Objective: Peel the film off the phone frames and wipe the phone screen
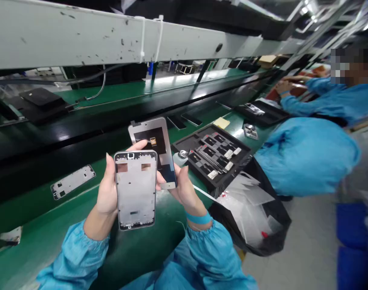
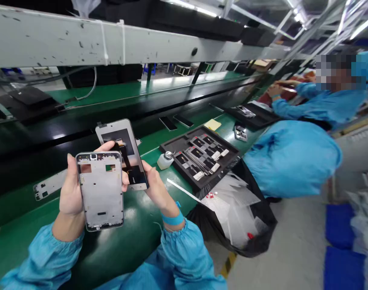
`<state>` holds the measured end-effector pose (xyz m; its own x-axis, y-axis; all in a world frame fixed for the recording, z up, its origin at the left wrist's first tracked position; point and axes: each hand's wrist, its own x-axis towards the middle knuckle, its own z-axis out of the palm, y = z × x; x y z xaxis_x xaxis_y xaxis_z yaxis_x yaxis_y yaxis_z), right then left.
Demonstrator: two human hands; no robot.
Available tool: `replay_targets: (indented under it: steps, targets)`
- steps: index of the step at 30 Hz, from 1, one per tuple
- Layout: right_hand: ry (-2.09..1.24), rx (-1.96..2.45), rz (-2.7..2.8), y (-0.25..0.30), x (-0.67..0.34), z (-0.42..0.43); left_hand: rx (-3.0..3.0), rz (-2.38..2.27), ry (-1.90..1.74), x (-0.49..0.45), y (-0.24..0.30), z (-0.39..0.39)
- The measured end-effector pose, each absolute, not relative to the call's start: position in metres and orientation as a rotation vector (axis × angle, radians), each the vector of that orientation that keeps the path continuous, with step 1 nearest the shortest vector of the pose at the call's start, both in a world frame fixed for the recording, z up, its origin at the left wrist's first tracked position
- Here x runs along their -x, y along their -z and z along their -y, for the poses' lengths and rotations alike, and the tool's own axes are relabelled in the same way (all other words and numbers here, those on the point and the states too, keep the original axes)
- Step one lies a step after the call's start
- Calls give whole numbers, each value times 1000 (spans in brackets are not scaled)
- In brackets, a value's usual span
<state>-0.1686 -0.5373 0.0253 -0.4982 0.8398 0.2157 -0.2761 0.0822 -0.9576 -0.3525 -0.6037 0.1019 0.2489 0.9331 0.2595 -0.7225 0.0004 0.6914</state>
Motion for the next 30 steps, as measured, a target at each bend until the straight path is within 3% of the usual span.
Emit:
replay_targets:
  steps: [4,12,21,30]
  targets:
    - [-1622,483,1444,-56,168,559,-834,-284,-1341,344,-107,611]
    - [-1665,528,1039,-51,149,573,-698,-206,-1341,341,-122,634]
    - [-1269,639,1649,-36,102,580,-759,-147,-1398,338,-120,632]
    - [-700,618,2148,-77,91,584,-841,-426,-1786,336,-99,595]
